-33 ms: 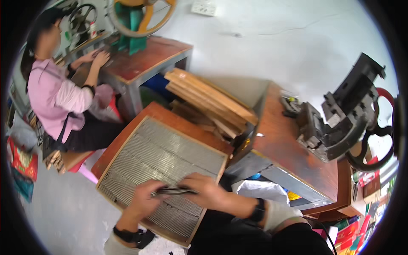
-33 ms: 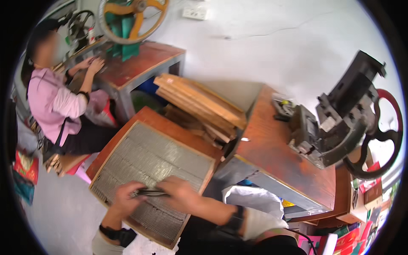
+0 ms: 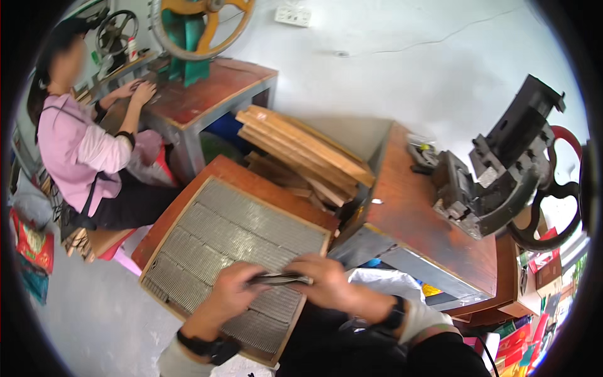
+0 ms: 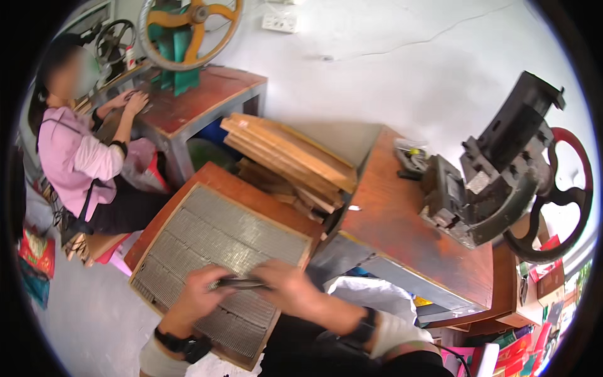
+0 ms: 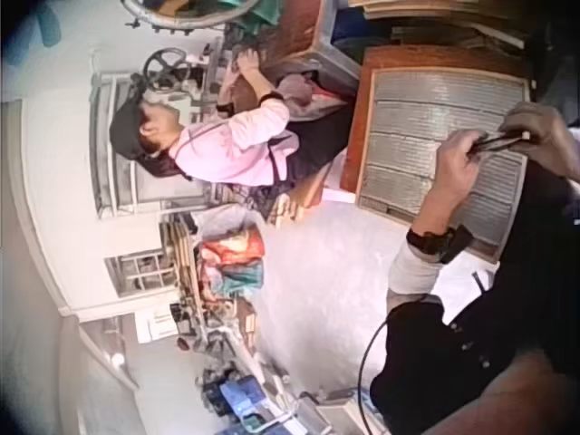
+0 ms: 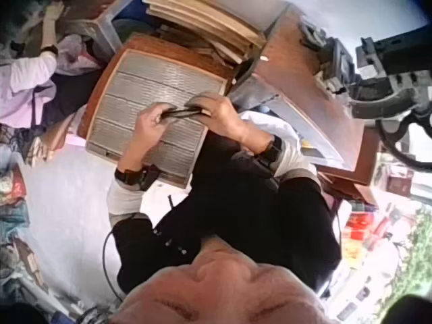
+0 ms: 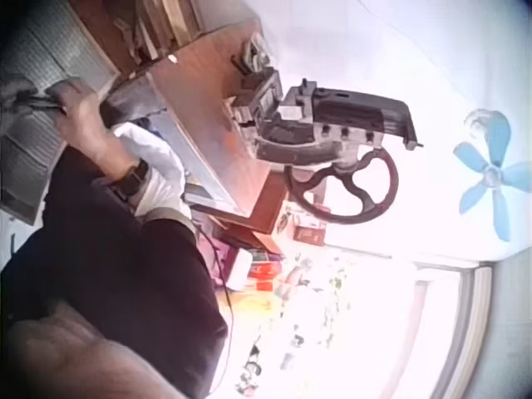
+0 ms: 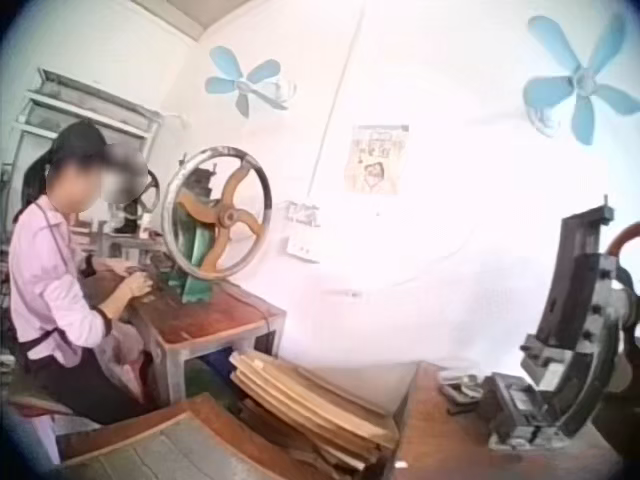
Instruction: The recorder uses a manual punch machine to process small metal components, then organizes them into a tray.
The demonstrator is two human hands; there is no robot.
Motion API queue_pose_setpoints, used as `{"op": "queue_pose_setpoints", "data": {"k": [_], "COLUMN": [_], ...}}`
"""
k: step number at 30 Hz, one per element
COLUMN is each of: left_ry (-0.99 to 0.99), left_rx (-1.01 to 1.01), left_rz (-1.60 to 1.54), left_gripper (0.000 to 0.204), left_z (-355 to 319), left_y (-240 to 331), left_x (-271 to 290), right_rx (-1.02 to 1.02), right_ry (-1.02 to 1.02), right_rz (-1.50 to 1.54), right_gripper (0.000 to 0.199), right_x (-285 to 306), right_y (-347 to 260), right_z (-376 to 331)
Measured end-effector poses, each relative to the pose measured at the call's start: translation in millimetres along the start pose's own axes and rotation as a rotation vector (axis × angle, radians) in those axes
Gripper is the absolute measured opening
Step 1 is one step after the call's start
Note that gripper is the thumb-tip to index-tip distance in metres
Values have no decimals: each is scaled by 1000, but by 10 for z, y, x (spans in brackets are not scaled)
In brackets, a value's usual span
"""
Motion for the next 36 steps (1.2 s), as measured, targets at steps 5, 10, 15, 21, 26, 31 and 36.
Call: {"op": "queue_pose_setpoints", "data": {"k": [5, 10, 15, 21, 26, 31, 36], "left_ry": [-94, -266, -251, -115, 436, 689, 621], "left_rx": [-541, -594, -487, -421, -456, 393, 577], "left_rz": [-135, 82, 315, 342, 128, 760, 709], "left_gripper": [26, 22, 37, 53, 36, 35, 27], "left_z": [1351, 1964, 2080, 2051, 1247, -1046, -2110], "left_y": [1123, 1300, 1200, 1032, 721, -803, -1055], "left_x": [-1541, -2742, -2966, -2707, -1226, 816, 1540], "right_rx": [-375, -500, -620, -614, -138, 140, 263], "right_ry": [416, 457, 458, 525, 570, -21, -468], "right_rz": [-230, -387, -272, -333, -762, -302, 80], "right_gripper": [34, 33, 47, 54, 29, 23, 24], "right_x": [1961, 2640, 2778, 2659, 2574, 831, -1235], "right_y": [436, 984, 1306, 1661, 787, 370, 58], "right_z": [-959, -1437, -1598, -1616, -1499, -576, -35]}}
Point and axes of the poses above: each hand's wrist, its own z-axis towards the middle knuckle, its own x-axis out of the back of the hand, y = z × x, the point moved 8 cm from there along z, towards the middle knuckle, and after that the axes turned 3 degrees about -x, right-handed, at the moved point
